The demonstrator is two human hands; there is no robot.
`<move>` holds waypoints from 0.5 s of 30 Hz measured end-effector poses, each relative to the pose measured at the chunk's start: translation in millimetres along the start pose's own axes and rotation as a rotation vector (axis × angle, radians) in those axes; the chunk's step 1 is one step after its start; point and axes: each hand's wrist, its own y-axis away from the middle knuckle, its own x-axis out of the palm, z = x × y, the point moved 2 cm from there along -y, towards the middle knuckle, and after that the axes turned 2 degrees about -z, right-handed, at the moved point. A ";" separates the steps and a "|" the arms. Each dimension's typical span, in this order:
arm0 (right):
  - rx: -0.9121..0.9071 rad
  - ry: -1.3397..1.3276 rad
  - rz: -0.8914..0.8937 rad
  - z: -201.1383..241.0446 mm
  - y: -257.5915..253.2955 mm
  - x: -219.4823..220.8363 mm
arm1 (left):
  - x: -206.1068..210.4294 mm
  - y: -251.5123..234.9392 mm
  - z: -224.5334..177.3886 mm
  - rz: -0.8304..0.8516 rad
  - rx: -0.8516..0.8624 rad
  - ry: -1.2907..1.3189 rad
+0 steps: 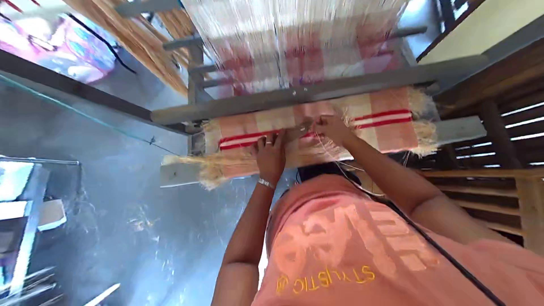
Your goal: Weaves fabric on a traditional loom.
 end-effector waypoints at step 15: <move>-0.079 0.348 -0.067 21.5 -18.3 20.8 | -14.1 -12.1 -12.9 -0.009 0.030 -0.157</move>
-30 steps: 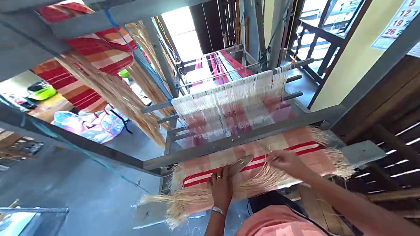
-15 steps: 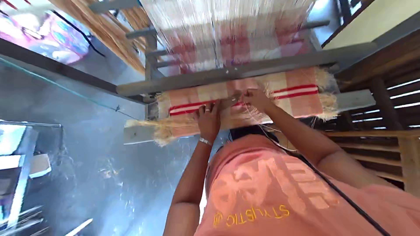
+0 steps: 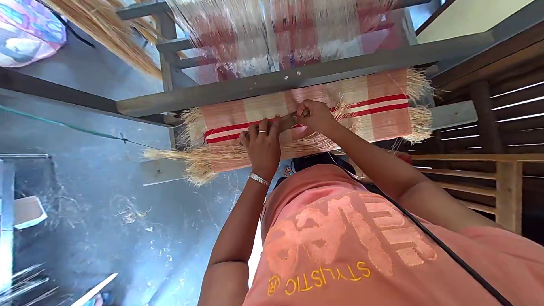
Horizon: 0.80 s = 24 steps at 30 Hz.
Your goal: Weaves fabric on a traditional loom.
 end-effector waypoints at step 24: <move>-0.315 -0.006 0.048 -39.8 40.3 -98.6 | -2.7 -12.8 33.6 0.192 0.154 0.650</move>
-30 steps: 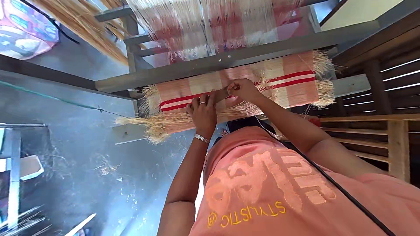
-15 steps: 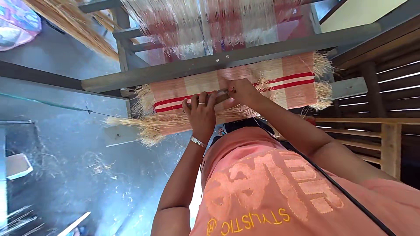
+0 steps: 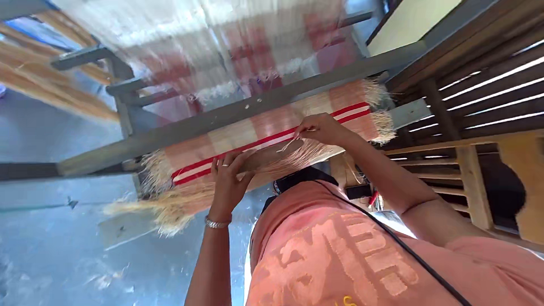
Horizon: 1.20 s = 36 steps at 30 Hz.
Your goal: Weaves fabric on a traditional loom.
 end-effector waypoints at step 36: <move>0.429 -0.712 -1.586 -181.3 55.7 -245.8 | -98.8 -225.9 115.6 -0.598 -0.721 0.504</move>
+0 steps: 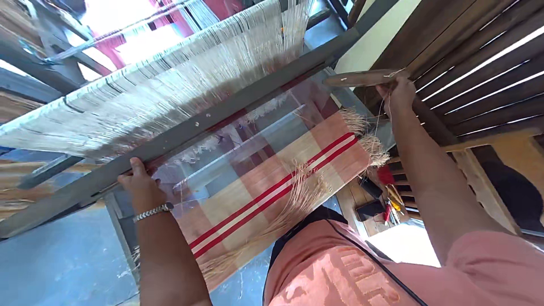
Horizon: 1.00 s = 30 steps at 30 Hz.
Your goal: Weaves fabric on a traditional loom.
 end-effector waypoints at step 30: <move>0.209 0.729 0.866 -53.2 28.4 128.6 | -82.8 -15.0 21.2 -0.023 -0.294 0.044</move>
